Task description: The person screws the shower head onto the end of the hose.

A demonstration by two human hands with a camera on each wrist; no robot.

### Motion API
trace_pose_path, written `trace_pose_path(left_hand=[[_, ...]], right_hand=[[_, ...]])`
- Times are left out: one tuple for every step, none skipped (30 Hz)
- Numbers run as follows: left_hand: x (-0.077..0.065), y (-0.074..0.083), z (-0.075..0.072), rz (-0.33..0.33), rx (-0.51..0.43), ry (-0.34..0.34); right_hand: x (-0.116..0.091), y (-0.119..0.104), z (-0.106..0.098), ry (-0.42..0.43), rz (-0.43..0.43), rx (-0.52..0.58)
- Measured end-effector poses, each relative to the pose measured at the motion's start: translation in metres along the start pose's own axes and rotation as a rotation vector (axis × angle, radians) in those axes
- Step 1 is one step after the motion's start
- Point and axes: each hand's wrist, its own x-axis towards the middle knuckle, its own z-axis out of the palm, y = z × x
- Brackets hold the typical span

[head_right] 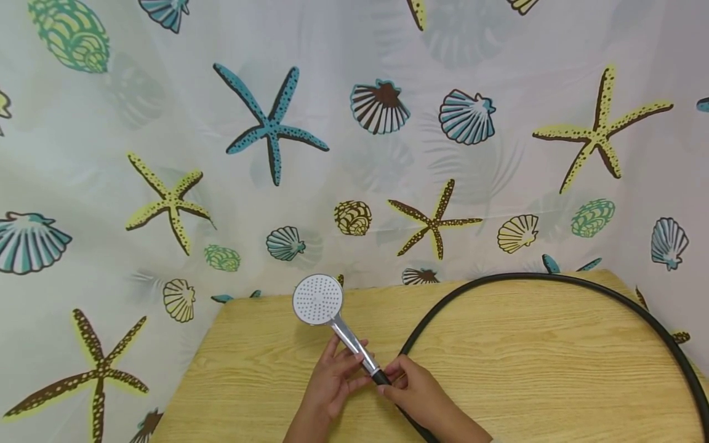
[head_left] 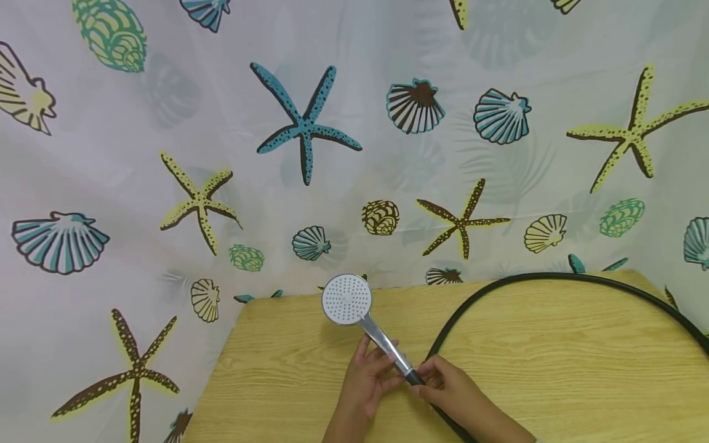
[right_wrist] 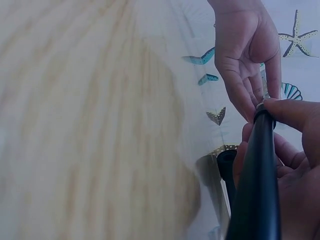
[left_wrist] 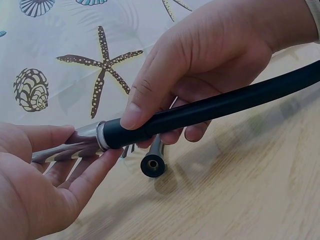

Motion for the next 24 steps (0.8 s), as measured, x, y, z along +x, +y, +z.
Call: trace_pose_path(left_hand=[[0.0002, -0.0001, 0.0000, 0.001, 0.001, 0.000], [0.0003, -0.0002, 0.0000, 0.004, 0.001, -0.001], [0.0002, -0.0001, 0.0000, 0.008, 0.002, -0.004], [0.0003, 0.0000, 0.0000, 0.008, 0.001, -0.004], [0.0004, -0.0001, -0.0001, 0.010, 0.001, -0.005], [0.0004, -0.0001, -0.0002, 0.010, 0.002, -0.005], [0.0006, 0.0000, -0.0003, 0.009, 0.000, -0.005], [0.0005, 0.0000, -0.0003, 0.010, -0.003, -0.005], [0.0006, 0.0001, -0.0004, 0.008, -0.005, -0.005], [0.0006, 0.0001, -0.0004, 0.007, -0.007, -0.004], [0.0005, 0.0001, -0.0004, 0.008, -0.007, -0.005], [0.0003, 0.0002, -0.0004, 0.008, -0.007, -0.006], [0.0002, 0.0002, -0.0004, 0.008, -0.008, -0.006], [0.0001, 0.0002, -0.0004, 0.008, -0.007, -0.006], [0.0002, 0.0002, -0.0005, 0.007, -0.006, -0.006], [0.0000, 0.0002, -0.0005, 0.008, -0.006, -0.007], [-0.0001, 0.0002, -0.0005, 0.008, -0.006, -0.008], [0.0000, 0.0002, -0.0006, 0.007, -0.006, -0.007], [0.0000, 0.0003, -0.0006, 0.006, -0.005, -0.006], [-0.0001, 0.0005, -0.0005, 0.005, -0.005, -0.006], [-0.0002, 0.0007, -0.0004, 0.005, -0.004, -0.006], [-0.0005, 0.0008, -0.0004, 0.005, -0.003, -0.005], [-0.0006, 0.0010, -0.0003, 0.004, -0.001, -0.004], [-0.0006, 0.0010, -0.0003, 0.003, 0.001, -0.002]], right_hand=[[-0.0001, -0.0002, 0.0000, 0.000, 0.000, -0.001], [-0.0002, -0.0002, 0.0000, 0.000, -0.001, -0.002], [-0.0001, -0.0002, 0.0001, -0.001, -0.002, -0.002], [-0.0001, -0.0003, 0.0001, 0.000, -0.003, -0.002], [-0.0001, -0.0004, 0.0002, -0.001, -0.004, -0.002], [-0.0001, -0.0004, 0.0002, -0.001, -0.005, -0.003], [-0.0001, -0.0005, 0.0002, -0.001, -0.006, -0.003], [-0.0001, -0.0005, 0.0001, -0.001, -0.007, -0.003], [0.0000, -0.0007, 0.0001, 0.000, -0.007, -0.004], [-0.0002, -0.0007, -0.0001, 0.000, -0.006, -0.006], [-0.0003, -0.0008, -0.0002, 0.002, -0.006, -0.004], [-0.0005, -0.0008, -0.0003, 0.003, -0.004, -0.006], [-0.0007, -0.0009, -0.0004, 0.003, -0.003, -0.004], [-0.0009, -0.0010, -0.0005, 0.003, -0.002, -0.003], [-0.0012, -0.0012, -0.0005, 0.005, 0.000, -0.002], [-0.0015, -0.0014, -0.0004, 0.007, 0.001, 0.000], [-0.0018, -0.0016, -0.0003, 0.007, 0.002, 0.001], [-0.0022, -0.0020, -0.0003, 0.007, 0.002, 0.000], [-0.0024, -0.0022, -0.0002, 0.007, 0.002, 0.001], [-0.0026, -0.0024, -0.0001, 0.007, 0.002, -0.001], [-0.0027, -0.0023, 0.0000, 0.009, 0.000, -0.003], [-0.0027, -0.0025, 0.0000, 0.008, 0.000, -0.005], [-0.0028, -0.0024, 0.0001, 0.007, 0.000, -0.006], [-0.0026, -0.0020, 0.0003, 0.010, 0.001, -0.002]])
